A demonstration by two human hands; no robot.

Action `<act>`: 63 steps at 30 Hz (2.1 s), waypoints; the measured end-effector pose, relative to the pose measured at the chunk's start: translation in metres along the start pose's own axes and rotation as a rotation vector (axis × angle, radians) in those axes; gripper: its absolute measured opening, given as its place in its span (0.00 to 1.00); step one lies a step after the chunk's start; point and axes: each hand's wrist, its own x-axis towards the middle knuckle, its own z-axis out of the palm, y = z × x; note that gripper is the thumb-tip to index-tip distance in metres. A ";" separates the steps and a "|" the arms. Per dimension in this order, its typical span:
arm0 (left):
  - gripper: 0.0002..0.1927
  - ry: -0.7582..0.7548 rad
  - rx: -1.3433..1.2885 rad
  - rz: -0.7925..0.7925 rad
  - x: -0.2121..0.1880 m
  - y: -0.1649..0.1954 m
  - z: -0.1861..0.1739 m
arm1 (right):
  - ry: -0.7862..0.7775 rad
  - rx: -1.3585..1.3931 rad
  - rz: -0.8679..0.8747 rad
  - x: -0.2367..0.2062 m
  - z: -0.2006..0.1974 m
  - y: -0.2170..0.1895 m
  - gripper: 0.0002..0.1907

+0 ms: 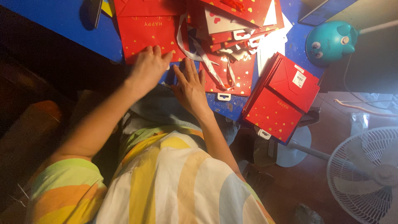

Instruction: The person assembles red gift boxes by folding flaps, inserting white paper inserts, and closing the lids. They then attach red ribbons to the handles of the finished boxes and stack them on a blue table.

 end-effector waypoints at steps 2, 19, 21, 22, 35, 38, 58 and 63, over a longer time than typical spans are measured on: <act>0.19 -0.006 -0.096 0.043 0.003 -0.012 -0.007 | 0.009 0.084 0.016 -0.002 -0.003 -0.002 0.38; 0.24 0.277 -0.359 0.198 -0.002 -0.060 -0.040 | -0.056 1.225 0.031 0.032 0.011 -0.022 0.44; 0.29 0.358 -0.348 0.222 -0.004 -0.054 -0.042 | -0.018 1.271 0.040 0.034 0.011 -0.025 0.47; 0.32 0.395 -0.346 0.235 -0.005 -0.051 -0.043 | -0.007 1.294 0.042 0.036 0.010 -0.026 0.47; 0.09 0.486 -0.119 0.145 -0.014 -0.040 -0.175 | 0.203 1.402 0.060 0.039 -0.038 -0.028 0.43; 0.09 0.506 -0.101 0.173 -0.007 -0.021 -0.199 | 0.256 1.398 0.042 0.037 -0.059 -0.029 0.45; 0.14 0.568 -0.416 0.892 0.029 0.141 -0.112 | 0.986 0.904 0.308 -0.127 -0.158 0.060 0.44; 0.17 0.488 -0.605 0.986 0.053 0.199 -0.025 | 1.108 0.851 0.741 -0.159 -0.160 0.082 0.46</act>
